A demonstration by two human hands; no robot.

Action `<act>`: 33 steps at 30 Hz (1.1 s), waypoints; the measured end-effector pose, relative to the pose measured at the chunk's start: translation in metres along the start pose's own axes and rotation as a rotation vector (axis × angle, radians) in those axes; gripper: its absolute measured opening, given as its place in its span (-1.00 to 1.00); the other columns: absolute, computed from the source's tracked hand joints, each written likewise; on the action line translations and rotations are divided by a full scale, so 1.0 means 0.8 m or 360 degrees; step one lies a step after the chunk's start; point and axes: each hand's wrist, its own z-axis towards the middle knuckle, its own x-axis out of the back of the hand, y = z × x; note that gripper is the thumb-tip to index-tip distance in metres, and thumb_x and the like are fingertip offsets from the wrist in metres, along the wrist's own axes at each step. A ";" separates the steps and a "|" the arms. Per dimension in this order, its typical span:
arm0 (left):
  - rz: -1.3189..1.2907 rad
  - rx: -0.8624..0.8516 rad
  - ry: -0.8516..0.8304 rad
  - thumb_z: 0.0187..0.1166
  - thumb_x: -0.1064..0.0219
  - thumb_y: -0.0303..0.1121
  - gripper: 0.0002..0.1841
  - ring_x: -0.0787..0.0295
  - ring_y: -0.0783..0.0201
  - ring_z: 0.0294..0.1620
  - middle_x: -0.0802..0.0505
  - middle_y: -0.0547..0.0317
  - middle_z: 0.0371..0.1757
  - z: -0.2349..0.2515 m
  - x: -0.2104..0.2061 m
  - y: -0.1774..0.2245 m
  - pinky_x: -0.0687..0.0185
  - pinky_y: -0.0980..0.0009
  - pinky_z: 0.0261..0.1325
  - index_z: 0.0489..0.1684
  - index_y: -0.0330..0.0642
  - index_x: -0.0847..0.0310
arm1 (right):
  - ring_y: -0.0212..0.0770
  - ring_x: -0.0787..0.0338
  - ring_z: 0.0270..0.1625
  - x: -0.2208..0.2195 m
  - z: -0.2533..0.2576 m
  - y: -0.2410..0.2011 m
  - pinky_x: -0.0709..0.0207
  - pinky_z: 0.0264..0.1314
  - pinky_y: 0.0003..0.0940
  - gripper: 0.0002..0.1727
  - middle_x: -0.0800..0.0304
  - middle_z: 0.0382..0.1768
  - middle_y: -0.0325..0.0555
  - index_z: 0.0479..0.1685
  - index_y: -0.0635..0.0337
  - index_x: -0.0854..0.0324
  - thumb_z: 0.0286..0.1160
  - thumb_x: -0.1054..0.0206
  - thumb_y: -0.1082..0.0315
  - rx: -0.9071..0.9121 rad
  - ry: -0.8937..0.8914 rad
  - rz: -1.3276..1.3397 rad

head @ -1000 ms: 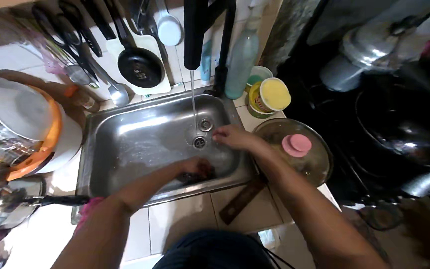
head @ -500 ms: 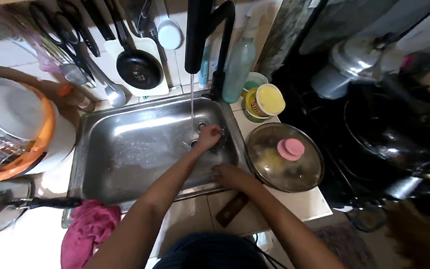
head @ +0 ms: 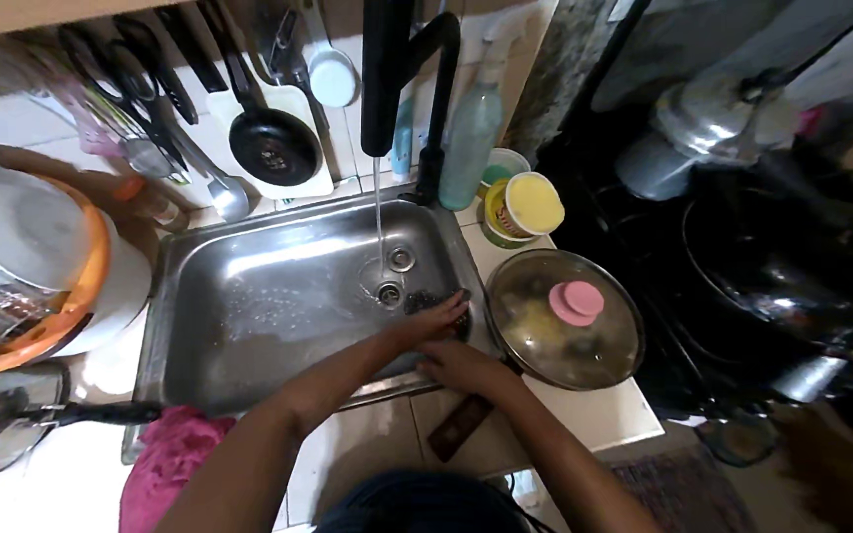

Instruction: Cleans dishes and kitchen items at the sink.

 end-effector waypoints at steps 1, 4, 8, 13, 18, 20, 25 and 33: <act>-0.0154 0.0227 -0.0104 0.75 -0.09 -0.58 -0.34 0.06 -0.21 0.91 0.07 -0.42 0.88 -0.008 0.007 0.030 0.09 0.07 0.87 0.82 -0.54 0.10 | 0.20 -0.53 0.62 0.001 0.001 -0.002 -0.24 0.71 0.11 -0.50 -0.55 0.53 0.32 0.64 0.32 -0.42 0.88 -0.07 0.22 0.0016 -0.0005 0.0002; 0.0113 0.0839 -0.0238 0.88 0.13 -0.54 -0.42 0.09 0.01 0.93 -0.01 -0.20 0.92 -0.001 0.016 0.091 0.18 0.17 0.89 0.87 -0.43 0.17 | 0.19 -0.54 0.60 0.002 0.000 -0.009 -0.25 0.70 0.08 -0.50 -0.56 0.51 0.35 0.62 0.39 -0.41 0.88 -0.07 0.25 0.0037 -0.0030 0.0023; 0.0589 0.0295 -0.0035 0.74 -0.10 -0.48 -0.38 0.01 -0.24 0.89 -0.15 -0.31 0.86 0.030 -0.006 -0.085 0.14 -0.08 0.89 0.83 -0.38 -0.09 | 0.19 -0.56 0.58 0.001 0.006 -0.008 -0.29 0.69 0.09 -0.47 -0.55 0.53 0.33 0.70 0.30 -0.34 0.89 -0.05 0.21 -0.0033 -0.0077 0.0013; 0.0806 0.0662 0.0053 0.71 -0.22 -0.49 -0.66 -0.61 -0.29 0.49 -0.69 -0.29 0.46 0.024 0.062 -0.066 -0.45 -0.22 0.55 0.38 -0.38 -0.64 | 0.21 -0.55 0.60 0.006 -0.003 -0.013 -0.28 0.69 0.11 -0.45 -0.54 0.54 0.33 0.73 0.30 -0.31 0.89 -0.05 0.18 -0.0077 -0.0048 -0.0047; 0.0134 0.0954 0.0259 0.78 -0.09 -0.57 -0.60 -0.50 -0.26 0.61 -0.62 -0.41 0.52 -0.010 0.156 0.062 -0.28 -0.11 0.68 0.55 -0.45 -0.47 | 0.21 -0.55 0.60 0.007 -0.034 0.000 -0.26 0.69 0.12 -0.46 -0.55 0.53 0.34 0.72 0.29 -0.33 0.89 -0.05 0.20 -0.0055 0.0075 0.0016; -0.0002 0.0857 0.0368 0.73 -0.08 -0.64 -0.57 -0.49 -0.23 0.62 -0.60 -0.38 0.55 -0.019 0.174 0.063 -0.29 -0.07 0.68 0.56 -0.43 -0.46 | 0.20 -0.57 0.58 0.005 -0.043 0.001 -0.28 0.68 0.11 -0.47 -0.57 0.52 0.32 0.72 0.28 -0.33 0.89 -0.05 0.21 -0.0053 0.0104 0.0027; -0.0229 0.0742 0.0579 0.71 -0.04 -0.68 -0.57 -0.52 -0.18 0.57 -0.61 -0.37 0.53 -0.026 0.198 0.072 -0.34 -0.03 0.63 0.54 -0.45 -0.47 | 0.20 -0.62 0.52 -0.003 -0.063 -0.001 -0.33 0.65 0.08 -0.49 -0.61 0.46 0.34 0.69 0.32 -0.35 0.89 -0.04 0.25 0.0038 0.0180 0.0085; -0.0048 0.0693 0.0662 0.72 -0.21 -0.53 -0.61 -0.62 -0.26 0.43 -0.68 -0.50 0.35 -0.028 0.207 0.090 -0.40 -0.08 0.56 0.45 -0.58 -0.47 | 0.16 -0.72 0.41 -0.029 -0.111 0.029 -0.44 0.59 -0.03 -0.55 -0.70 0.37 0.33 0.56 0.41 -0.49 0.83 -0.10 0.37 0.0285 0.0655 0.0213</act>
